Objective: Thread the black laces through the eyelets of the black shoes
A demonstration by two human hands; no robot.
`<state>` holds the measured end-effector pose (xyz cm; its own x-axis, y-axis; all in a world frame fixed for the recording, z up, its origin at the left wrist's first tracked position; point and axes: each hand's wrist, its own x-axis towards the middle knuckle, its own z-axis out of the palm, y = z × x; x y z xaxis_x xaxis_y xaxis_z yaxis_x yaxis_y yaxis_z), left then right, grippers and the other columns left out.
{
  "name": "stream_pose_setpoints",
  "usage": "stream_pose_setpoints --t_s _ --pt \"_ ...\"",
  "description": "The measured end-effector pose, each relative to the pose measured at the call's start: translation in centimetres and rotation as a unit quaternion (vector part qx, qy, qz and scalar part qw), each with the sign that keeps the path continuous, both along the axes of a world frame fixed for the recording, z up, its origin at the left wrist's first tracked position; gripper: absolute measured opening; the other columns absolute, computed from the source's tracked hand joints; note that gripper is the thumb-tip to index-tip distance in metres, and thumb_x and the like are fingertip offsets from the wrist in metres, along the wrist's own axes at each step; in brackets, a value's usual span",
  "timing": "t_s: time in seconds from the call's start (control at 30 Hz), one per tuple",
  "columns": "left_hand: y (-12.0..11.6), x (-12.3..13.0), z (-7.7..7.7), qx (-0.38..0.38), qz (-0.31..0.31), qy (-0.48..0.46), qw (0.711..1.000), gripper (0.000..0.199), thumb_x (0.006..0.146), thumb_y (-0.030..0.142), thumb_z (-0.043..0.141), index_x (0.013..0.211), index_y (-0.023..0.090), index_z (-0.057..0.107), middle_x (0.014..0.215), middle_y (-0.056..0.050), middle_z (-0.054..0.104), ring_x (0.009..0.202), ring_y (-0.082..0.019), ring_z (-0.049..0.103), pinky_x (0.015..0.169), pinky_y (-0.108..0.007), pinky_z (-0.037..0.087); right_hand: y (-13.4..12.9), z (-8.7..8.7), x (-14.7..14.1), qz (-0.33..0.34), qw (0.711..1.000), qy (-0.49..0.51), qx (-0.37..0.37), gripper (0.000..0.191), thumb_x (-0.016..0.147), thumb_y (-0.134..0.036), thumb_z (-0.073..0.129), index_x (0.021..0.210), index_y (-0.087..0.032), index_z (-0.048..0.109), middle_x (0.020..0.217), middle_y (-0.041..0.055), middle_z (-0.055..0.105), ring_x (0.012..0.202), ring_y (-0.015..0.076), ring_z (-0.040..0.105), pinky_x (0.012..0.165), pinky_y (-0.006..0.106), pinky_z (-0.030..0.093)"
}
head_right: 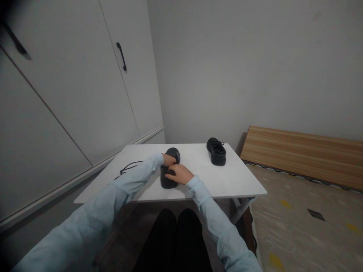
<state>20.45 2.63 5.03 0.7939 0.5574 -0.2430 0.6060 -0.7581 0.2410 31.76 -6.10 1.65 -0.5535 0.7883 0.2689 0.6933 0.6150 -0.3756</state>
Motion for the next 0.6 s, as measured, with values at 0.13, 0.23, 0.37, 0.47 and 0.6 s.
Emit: stream_pose_setpoints --t_s 0.13,0.23,0.37,0.47,0.6 --pt "0.4 -2.6 1.9 -0.106 0.006 0.006 0.994 0.02 0.079 0.023 0.052 0.082 0.015 0.07 0.066 0.0 0.068 0.066 -0.01 0.059 0.066 -0.018 0.047 0.3 0.9 -0.5 -0.01 0.998 -0.054 -0.041 0.017 0.082 -0.03 0.059 0.08 -0.017 0.069 0.075 0.0041 0.07 0.069 0.016 0.062 0.062 0.023 0.039" --pt "0.1 -5.5 3.6 -0.269 0.085 -0.136 0.95 0.031 0.081 0.033 0.053 0.099 0.013 0.066 0.096 -0.008 0.07 0.086 -0.013 0.061 0.074 -0.021 0.048 0.6 1.1 -0.8 -0.018 0.996 -0.069 -0.06 0.023 0.081 -0.031 0.058 0.066 -0.017 0.067 0.059 0.0008 0.064 0.056 0.0122 0.055 0.054 0.022 0.032" --pt "-0.5 -9.5 4.6 -0.281 0.154 -0.271 0.908 0.044 0.079 0.046 0.056 0.11 0.014 0.059 0.119 -0.012 0.06 0.102 -0.019 0.059 0.08 -0.028 0.048 1.1 1.0 -1.0 -0.024 0.994 -0.066 -0.087 0.032 0.079 -0.039 0.061 0.057 -0.015 0.063 0.049 -0.0024 0.053 0.049 0.0088 0.044 0.05 0.022 0.026" --pt "-0.5 -12.0 3.5 -0.251 0.207 -0.352 0.878 0.046 0.077 0.049 0.058 0.108 0.016 0.061 0.116 -0.012 0.062 0.099 -0.021 0.061 0.081 -0.032 0.049 1.5 1.0 -1.0 -0.008 0.991 -0.076 -0.111 0.034 0.075 -0.04 0.065 0.055 -0.014 0.06 0.047 -0.0045 0.046 0.048 0.0074 0.037 0.049 0.022 0.023" --pt "0.7 -14.3 -0.2 -0.175 0.277 -0.436 0.838 0.042 0.077 0.047 0.057 0.103 0.015 0.062 0.108 -0.012 0.065 0.093 -0.02 0.063 0.077 -0.032 0.051 2.0 0.9 -1.2 0.009 0.987 -0.063 -0.145 0.028 0.075 -0.034 0.065 0.057 -0.013 0.059 0.047 -0.0056 0.043 0.049 0.0072 0.037 0.049 0.021 0.023"
